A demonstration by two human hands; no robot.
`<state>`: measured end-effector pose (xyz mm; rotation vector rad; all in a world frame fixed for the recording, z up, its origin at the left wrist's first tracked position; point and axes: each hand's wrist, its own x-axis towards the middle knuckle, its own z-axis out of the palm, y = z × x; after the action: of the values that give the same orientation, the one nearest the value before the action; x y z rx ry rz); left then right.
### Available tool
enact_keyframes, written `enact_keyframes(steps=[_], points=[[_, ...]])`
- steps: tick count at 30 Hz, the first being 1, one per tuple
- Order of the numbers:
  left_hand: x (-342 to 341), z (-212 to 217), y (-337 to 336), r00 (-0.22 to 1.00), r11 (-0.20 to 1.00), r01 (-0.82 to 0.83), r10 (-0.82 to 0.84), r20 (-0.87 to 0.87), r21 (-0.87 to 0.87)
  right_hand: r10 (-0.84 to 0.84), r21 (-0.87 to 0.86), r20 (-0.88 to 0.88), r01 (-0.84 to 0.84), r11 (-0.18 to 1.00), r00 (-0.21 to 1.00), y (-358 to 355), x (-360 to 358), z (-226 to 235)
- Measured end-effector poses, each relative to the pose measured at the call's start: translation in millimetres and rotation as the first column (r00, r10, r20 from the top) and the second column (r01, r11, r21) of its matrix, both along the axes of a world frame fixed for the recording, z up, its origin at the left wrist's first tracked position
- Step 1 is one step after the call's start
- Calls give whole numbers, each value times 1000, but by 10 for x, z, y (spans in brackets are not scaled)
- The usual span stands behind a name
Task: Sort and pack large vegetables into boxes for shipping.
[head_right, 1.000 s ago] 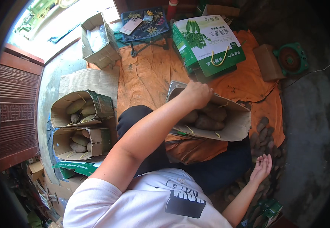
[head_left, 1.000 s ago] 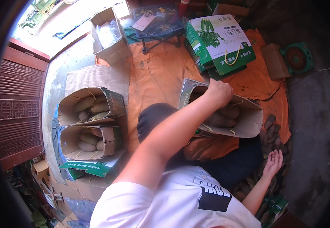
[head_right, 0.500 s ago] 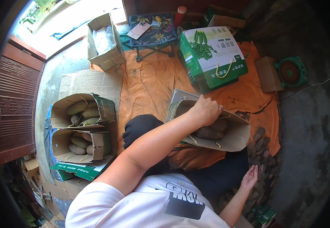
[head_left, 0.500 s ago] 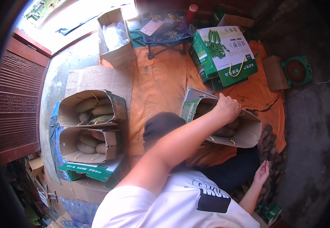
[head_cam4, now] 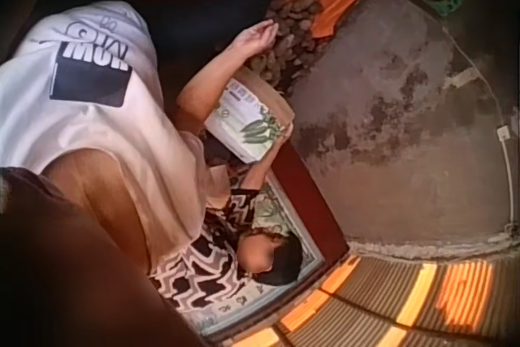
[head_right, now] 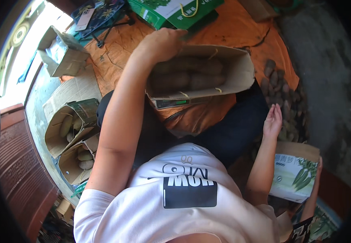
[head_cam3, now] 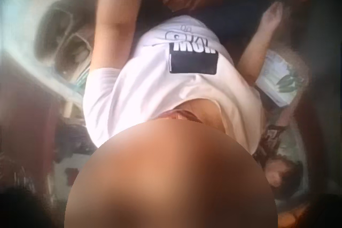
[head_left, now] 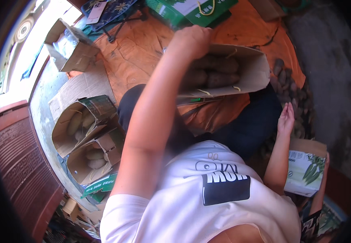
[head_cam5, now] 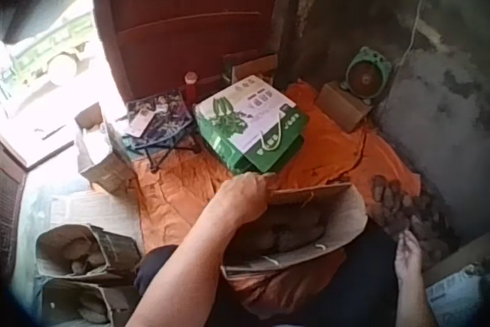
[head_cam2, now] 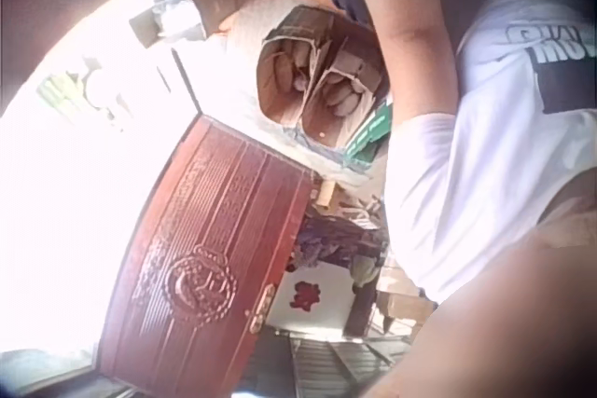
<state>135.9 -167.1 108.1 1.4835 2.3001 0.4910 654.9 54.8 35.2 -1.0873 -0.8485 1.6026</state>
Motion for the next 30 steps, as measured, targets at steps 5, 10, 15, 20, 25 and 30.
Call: enact_keyframes(steps=[5,10,15,20,25,30], points=[[51,-90,33,1000,1000,-16,15,27,16,-62,6,-63,62,998,996,0,160,-38],[133,-216,134,999,998,46,-47,9,34,-34,-25,-218,29,999,975,-38,322,30],[115,-340,157,991,990,125,-121,-60,71,-118,-132,-114,103,986,986,-207,800,-163],[223,-472,277,981,971,174,-156,-115,166,28,-359,595,234,903,803,-985,1798,-1502],[310,-571,461,982,974,88,-50,-180,210,360,-620,660,207,757,659,-1888,2536,-2135],[197,-662,352,948,951,159,-72,-309,264,734,-787,526,-81,611,429,-2395,2667,-2372]])
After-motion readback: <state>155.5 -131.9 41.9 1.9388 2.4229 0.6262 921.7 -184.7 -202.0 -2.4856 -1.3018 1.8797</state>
